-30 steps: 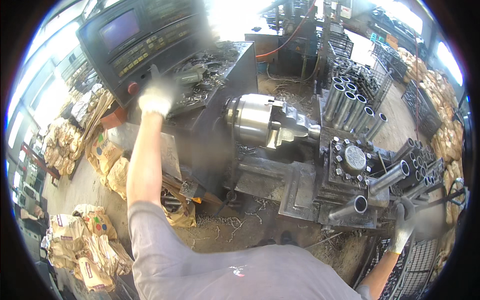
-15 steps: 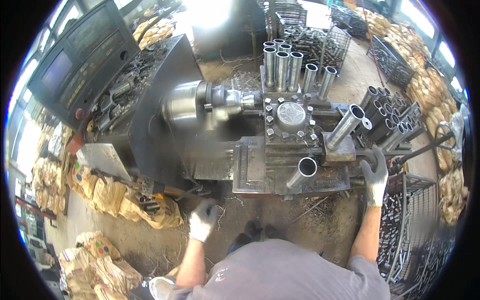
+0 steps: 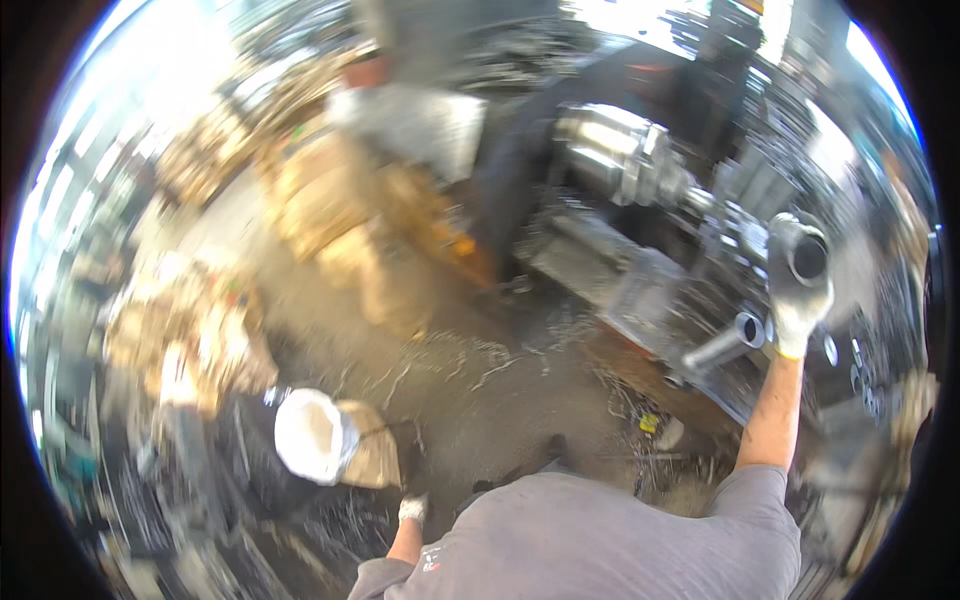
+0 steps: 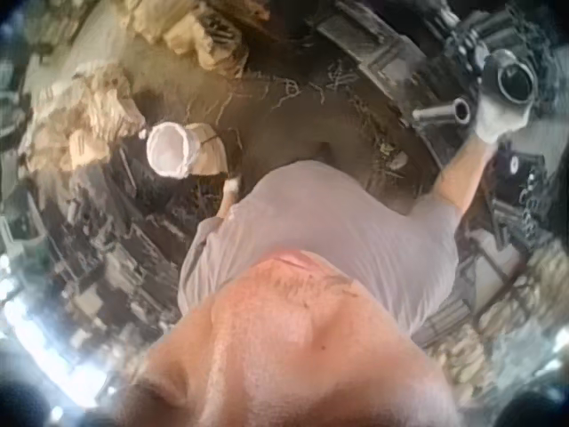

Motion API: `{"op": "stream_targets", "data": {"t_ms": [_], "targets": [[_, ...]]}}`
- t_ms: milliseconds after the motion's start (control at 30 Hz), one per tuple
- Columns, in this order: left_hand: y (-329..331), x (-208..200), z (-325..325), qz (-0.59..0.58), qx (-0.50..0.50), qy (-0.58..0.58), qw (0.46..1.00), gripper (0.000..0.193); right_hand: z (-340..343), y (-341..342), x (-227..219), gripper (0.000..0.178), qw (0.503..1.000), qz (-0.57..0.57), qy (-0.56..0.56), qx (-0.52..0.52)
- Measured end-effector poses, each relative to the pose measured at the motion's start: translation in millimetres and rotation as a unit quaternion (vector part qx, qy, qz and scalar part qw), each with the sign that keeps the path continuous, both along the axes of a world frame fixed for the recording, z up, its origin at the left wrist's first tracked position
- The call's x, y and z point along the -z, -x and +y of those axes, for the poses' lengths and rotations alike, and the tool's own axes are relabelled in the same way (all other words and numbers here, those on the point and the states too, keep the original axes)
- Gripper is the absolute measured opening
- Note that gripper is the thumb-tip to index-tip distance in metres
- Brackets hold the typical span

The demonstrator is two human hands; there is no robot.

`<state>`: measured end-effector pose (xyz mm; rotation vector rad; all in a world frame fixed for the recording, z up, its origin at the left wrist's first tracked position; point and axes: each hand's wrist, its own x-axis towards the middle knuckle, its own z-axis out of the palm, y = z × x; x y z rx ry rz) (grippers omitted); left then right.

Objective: The person operates a metal turning lathe, repeatedly loading cylindrical metal tubes into the chuck, securing them, and removing finished parts. They also handle large sacks, pouring their contents into a bucket, and place processed metal pieces into a wire basket.

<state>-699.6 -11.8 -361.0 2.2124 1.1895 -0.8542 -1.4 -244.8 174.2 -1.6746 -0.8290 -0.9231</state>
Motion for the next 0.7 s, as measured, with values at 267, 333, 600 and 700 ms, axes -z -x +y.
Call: {"op": "stream_targets", "data": {"t_ms": [267, 333, 600, 700], "targets": [[107.4, -72.9, -169.2, -0.166, -0.642, 0.019, 0.748, 0.051, 252.7, 321.4, 28.3, 0.046, 0.744, 0.169, 0.201, -0.614], [142.1, -66.4, -220.1, -0.132, -0.722, 0.000, 0.679, 0.050, 278.5, 409.2, 66.6, 0.038, 0.660, 0.165, 0.333, -0.653], [161.1, -32.8, -467.7, -0.127, -0.942, -0.208, 0.230, 0.039, 267.0, 728.0, 132.1, 0.041, 0.213, 0.081, 0.535, -0.814], [109.0, -17.6, -554.0, -0.223, -0.915, -0.239, -0.237, 0.041, 254.9, 822.6, 112.1, 0.046, 0.192, -0.087, 0.550, -0.808]]}}
